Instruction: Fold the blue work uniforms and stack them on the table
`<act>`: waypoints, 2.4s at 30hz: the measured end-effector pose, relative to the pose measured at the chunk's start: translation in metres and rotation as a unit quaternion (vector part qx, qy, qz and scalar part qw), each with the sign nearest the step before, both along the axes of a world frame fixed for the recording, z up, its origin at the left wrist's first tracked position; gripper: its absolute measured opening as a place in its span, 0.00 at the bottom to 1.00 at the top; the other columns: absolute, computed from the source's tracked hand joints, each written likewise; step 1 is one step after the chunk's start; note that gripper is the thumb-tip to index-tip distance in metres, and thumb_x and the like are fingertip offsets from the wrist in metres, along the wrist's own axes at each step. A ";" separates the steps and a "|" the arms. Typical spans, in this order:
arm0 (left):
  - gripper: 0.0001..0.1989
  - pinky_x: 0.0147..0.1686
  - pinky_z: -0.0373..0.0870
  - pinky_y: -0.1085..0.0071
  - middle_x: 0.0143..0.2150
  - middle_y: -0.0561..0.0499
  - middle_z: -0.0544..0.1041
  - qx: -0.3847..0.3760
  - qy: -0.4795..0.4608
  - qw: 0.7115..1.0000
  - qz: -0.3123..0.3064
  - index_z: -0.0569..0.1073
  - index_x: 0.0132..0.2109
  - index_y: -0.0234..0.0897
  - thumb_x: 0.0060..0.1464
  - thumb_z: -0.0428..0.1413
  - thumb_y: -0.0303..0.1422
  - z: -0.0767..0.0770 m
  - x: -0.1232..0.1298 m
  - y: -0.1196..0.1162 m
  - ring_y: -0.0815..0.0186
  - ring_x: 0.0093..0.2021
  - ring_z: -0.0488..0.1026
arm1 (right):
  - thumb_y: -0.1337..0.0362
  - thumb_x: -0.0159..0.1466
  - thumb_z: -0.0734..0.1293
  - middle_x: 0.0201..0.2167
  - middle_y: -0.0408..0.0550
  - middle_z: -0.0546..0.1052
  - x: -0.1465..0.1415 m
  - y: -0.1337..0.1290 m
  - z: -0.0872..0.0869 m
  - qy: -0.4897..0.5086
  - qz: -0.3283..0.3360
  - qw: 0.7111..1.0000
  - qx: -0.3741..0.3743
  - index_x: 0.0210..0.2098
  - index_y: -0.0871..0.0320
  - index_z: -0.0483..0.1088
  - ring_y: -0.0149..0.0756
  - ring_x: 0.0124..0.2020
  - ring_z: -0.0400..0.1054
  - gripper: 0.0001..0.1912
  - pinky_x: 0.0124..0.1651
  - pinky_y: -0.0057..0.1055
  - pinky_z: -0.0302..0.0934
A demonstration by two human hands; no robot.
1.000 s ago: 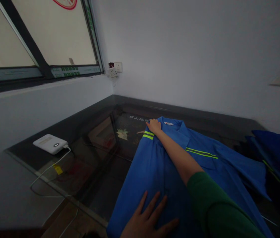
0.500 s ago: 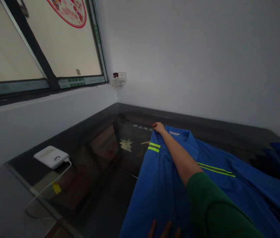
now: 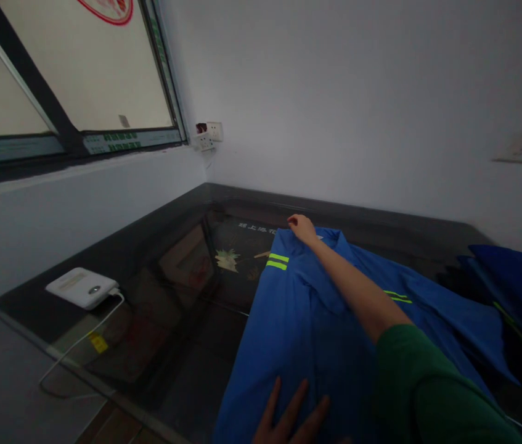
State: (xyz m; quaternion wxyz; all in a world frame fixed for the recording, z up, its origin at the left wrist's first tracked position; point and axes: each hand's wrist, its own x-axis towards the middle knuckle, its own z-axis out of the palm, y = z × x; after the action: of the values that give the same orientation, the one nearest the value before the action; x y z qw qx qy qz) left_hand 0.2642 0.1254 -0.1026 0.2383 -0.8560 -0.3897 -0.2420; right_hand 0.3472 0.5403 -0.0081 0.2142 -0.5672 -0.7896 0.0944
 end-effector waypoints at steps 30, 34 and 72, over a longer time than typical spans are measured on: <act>0.20 0.64 0.56 0.60 0.60 0.42 0.70 -0.306 -0.142 0.941 0.012 0.67 0.59 0.33 0.60 0.47 0.25 0.047 -0.024 0.250 0.61 0.64 0.62 | 0.71 0.63 0.62 0.54 0.60 0.71 0.143 -0.200 -0.020 -0.202 0.245 0.932 0.172 0.55 0.60 0.67 0.46 0.53 0.65 0.21 0.54 0.43 0.57; 0.21 0.65 0.53 0.56 0.63 0.43 0.67 -0.330 -0.108 0.938 0.007 0.66 0.61 0.35 0.62 0.45 0.27 0.048 -0.022 0.249 0.60 0.66 0.59 | 0.72 0.61 0.60 0.48 0.58 0.74 0.138 -0.197 -0.020 -0.162 0.192 0.955 0.158 0.51 0.64 0.68 0.45 0.48 0.67 0.18 0.52 0.39 0.58; 0.13 0.55 0.64 0.59 0.49 0.46 0.77 -0.364 -0.180 0.892 -0.198 0.75 0.48 0.39 0.54 0.59 0.30 0.056 -0.036 0.257 0.60 0.51 0.71 | 0.62 0.72 0.53 0.39 0.52 0.79 0.083 -0.198 -0.011 -0.159 0.056 0.985 0.029 0.45 0.59 0.71 0.40 0.38 0.72 0.16 0.38 0.30 0.58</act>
State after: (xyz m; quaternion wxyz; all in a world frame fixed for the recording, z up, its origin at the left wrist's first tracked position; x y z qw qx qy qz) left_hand 0.2279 0.3829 -0.0462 -0.2175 -0.8841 -0.3088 -0.2751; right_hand 0.4300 0.3420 -0.0193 0.0970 -0.5237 -0.8463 -0.0078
